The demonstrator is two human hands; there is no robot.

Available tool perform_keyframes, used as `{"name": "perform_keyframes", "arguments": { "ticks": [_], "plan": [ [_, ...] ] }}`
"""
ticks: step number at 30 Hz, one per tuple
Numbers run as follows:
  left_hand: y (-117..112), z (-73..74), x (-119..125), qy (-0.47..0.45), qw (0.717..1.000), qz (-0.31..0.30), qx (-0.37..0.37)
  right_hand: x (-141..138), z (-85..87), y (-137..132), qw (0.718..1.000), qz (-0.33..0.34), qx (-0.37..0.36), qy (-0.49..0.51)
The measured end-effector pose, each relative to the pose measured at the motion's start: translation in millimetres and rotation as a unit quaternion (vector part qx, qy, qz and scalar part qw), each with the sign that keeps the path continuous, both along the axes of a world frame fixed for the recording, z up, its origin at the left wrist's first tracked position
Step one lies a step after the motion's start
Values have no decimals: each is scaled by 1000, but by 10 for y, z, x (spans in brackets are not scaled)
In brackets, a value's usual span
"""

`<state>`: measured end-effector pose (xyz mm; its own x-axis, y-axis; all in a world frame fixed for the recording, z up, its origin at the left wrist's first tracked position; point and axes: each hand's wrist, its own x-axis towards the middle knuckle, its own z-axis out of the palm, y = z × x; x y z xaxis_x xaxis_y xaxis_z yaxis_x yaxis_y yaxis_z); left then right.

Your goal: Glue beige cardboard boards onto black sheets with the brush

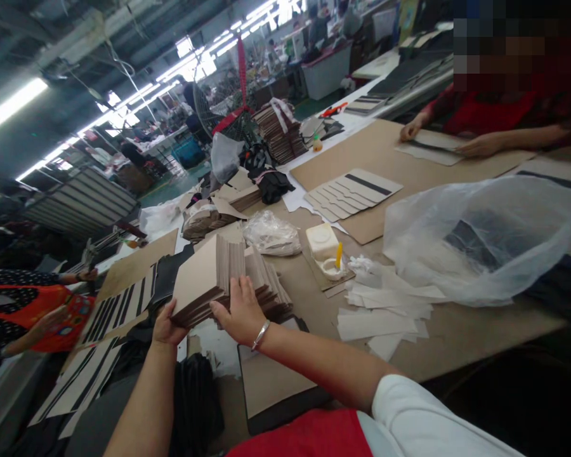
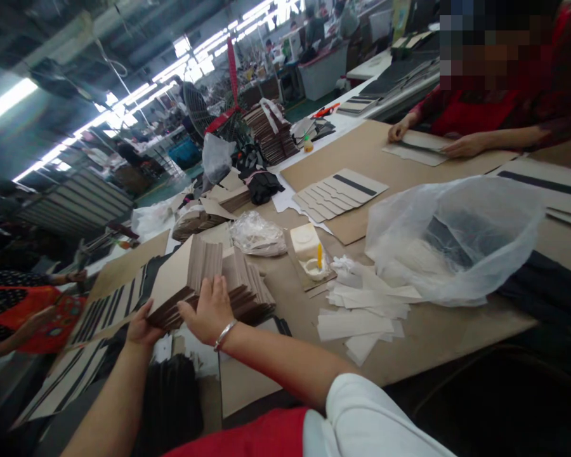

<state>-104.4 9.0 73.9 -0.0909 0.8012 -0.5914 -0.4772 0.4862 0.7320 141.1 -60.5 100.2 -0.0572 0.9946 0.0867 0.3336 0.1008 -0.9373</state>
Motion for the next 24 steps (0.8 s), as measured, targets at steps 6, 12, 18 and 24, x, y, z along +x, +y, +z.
{"name": "perform_keyframes", "arguments": {
  "ticks": [6, 12, 18, 24],
  "plan": [
    [-75, -118, -17, 26, 994, 23, 101, -98, 208, -81, 994, 49, 93, 12],
    [-196, -174, 77, 55, 989, 89, 108, -220, 281, -65, 986, 85, 144, 25],
    [-197, -223, -2, -48, 981, 112, 150, -96, 212, -55, 986, 87, 134, 38],
    [-122, -53, 38, -59, 971, 141, 182, 119, 88, -67, 981, 52, 184, 29]
  ]
}}
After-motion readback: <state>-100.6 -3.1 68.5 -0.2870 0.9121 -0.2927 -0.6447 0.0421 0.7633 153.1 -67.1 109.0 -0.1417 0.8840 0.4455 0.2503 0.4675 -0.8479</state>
